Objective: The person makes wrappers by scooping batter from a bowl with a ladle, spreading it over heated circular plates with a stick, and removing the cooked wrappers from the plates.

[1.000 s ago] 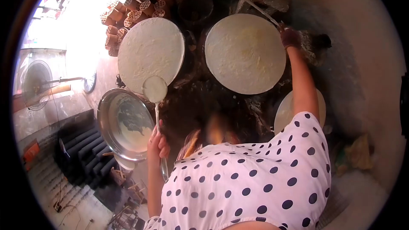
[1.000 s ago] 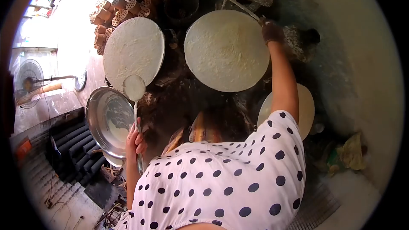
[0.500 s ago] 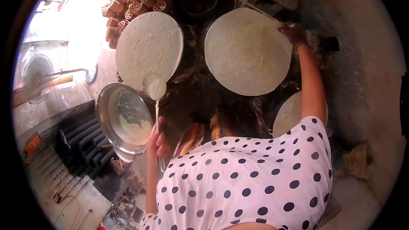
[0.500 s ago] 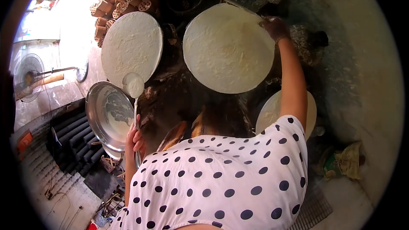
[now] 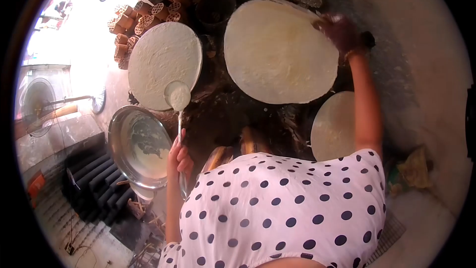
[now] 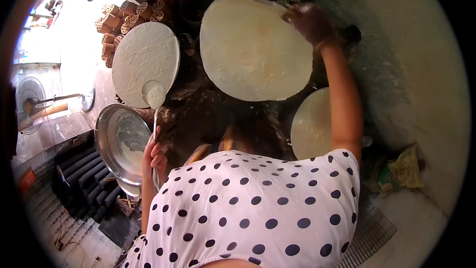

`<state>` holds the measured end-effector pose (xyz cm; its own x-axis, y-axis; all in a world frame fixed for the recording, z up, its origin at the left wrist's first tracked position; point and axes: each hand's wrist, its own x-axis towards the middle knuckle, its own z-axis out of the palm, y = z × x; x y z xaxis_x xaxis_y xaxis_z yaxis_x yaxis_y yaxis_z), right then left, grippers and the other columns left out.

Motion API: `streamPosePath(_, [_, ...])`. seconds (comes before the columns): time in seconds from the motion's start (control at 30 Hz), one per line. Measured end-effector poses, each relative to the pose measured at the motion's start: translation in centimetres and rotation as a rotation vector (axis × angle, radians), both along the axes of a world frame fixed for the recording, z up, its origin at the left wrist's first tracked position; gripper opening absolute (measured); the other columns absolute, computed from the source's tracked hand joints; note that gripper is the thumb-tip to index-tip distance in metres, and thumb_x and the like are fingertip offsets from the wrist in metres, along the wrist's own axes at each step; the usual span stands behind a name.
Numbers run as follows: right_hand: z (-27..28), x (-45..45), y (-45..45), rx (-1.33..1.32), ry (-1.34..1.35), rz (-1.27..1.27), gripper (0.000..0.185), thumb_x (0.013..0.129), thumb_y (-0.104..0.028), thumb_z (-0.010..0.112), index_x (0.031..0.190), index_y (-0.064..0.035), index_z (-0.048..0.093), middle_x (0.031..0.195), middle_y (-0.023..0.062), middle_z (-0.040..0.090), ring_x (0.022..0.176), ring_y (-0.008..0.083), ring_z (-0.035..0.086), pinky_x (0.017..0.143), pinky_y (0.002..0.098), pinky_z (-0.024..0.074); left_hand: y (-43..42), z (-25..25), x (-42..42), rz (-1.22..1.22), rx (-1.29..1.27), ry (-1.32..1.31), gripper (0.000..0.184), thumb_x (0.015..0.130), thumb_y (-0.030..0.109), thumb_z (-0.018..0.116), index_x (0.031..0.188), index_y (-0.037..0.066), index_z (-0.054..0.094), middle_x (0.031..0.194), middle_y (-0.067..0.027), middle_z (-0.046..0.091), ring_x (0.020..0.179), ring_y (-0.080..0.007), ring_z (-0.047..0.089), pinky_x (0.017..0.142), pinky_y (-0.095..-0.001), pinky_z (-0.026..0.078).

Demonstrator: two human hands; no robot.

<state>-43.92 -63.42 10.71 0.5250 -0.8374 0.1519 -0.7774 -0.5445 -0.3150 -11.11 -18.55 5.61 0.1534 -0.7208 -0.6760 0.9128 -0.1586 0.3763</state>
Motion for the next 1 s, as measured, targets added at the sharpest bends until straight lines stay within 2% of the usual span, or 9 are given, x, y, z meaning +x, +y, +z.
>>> streamPosePath(0.13, [0.2,-1.3,-3.9,0.168,0.186,0.064,0.037,0.078,-0.037,0.068,0.087,-0.0011,0.066,0.086,0.0185,0.066,0.073,0.0296,0.063,0.067,0.0373,0.0491,-0.1,3.6,0.9,0.162,-0.122,0.247,0.042,0.098,0.011,0.035,0.140,0.010,0.031,0.058,0.0044,0.032,0.033,-0.0039,0.026,0.029,-0.0185,0.022])
streamPosePath(0.23, [-6.7,-7.3,-7.7,0.101,0.237,-0.061,0.037,0.077,-0.036,0.069,0.087,-0.0012,0.067,0.082,0.0171,0.068,0.068,0.0261,0.062,0.065,0.0360,0.0475,2.3,5.0,1.9,-0.089,-0.199,-0.379,0.046,0.099,0.013,0.035,0.143,0.008,0.025,0.055,0.0036,0.028,0.032,-0.0056,0.023,0.029,-0.0216,0.022])
streamPosePath(0.37, [0.5,-8.1,2.8,0.366,-0.083,-0.588,0.048,0.073,-0.044,0.070,0.094,-0.0018,0.067,0.090,0.0180,0.067,0.079,0.0266,0.066,0.071,0.0368,0.0481,3.3,6.4,1.8,-0.226,-0.118,-0.426,0.044,0.099,0.011,0.033,0.142,0.006,0.026,0.054,0.0040,0.027,0.032,-0.0049,0.023,0.031,-0.0200,0.022])
streamPosePath(0.5, [5.1,-13.3,18.3,-0.179,-0.156,-0.857,0.047,0.073,-0.044,0.071,0.091,-0.0008,0.067,0.077,0.0184,0.066,0.069,0.0211,0.062,0.067,0.0359,0.0476,5.2,1.7,1.9,-0.472,-0.161,-0.241,0.041,0.098,0.017,0.040,0.139,0.013,0.036,0.056,0.0048,0.030,0.036,-0.0057,0.027,0.033,-0.0217,0.026])
streamPosePath(0.6, [1.2,-22.9,31.0,-0.373,-0.534,-1.326,0.052,0.068,-0.043,0.075,0.089,0.0049,0.066,0.084,0.0199,0.067,0.075,0.0272,0.065,0.071,0.0350,0.0496,5.6,-1.1,-0.3,-0.711,-0.131,-0.269,0.041,0.098,0.020,0.042,0.138,0.014,0.037,0.057,0.0049,0.029,0.037,-0.0062,0.027,0.034,-0.0227,0.026])
streamPosePath(0.73, [0.5,-27.0,56.3,-0.541,-1.514,-1.522,0.026,0.071,-0.025,0.077,0.077,-0.0062,0.059,0.053,0.0001,0.049,0.034,0.0105,0.037,0.033,0.0275,0.0279,6.6,-4.7,-3.6,-1.046,-0.270,-0.141,0.039,0.097,0.025,0.044,0.133,0.012,0.042,0.057,0.0057,0.030,0.038,-0.0049,0.026,0.034,-0.0214,0.026])
streamPosePath(0.8, [1.9,-26.0,70.2,-0.532,-1.331,-1.898,0.024,0.076,-0.026,0.072,0.081,-0.0045,0.062,0.056,0.0023,0.054,0.037,0.0125,0.040,0.036,0.0285,0.0325,7.2,-4.3,-5.1,-1.172,-0.270,-0.056,0.036,0.097,0.024,0.045,0.130,0.012,0.046,0.058,0.0063,0.030,0.039,-0.0040,0.026,0.035,-0.0202,0.026])
streamPosePath(0.93, [0.3,-29.1,103.6,-0.082,0.722,-1.980,0.031,0.092,-0.030,0.038,0.110,-0.0153,0.058,0.098,0.0106,0.066,0.088,0.0305,0.064,0.072,0.0431,0.0510,11.8,-2.7,-11.7,-1.421,-0.237,-0.121,0.035,0.099,0.019,0.038,0.132,0.010,0.044,0.058,0.0062,0.030,0.038,-0.0028,0.029,0.033,-0.0190,0.026])
streamPosePath(1.0, [0.0,-33.0,118.6,0.201,0.966,-2.054,0.034,0.091,-0.037,0.040,0.113,-0.0182,0.058,0.104,0.0115,0.064,0.092,0.0308,0.063,0.076,0.0429,0.0503,12.6,-1.6,-15.5,-1.519,-0.171,-0.171,0.033,0.099,0.018,0.039,0.129,0.010,0.046,0.058,0.0067,0.030,0.038,-0.0027,0.028,0.033,-0.0189,0.026])
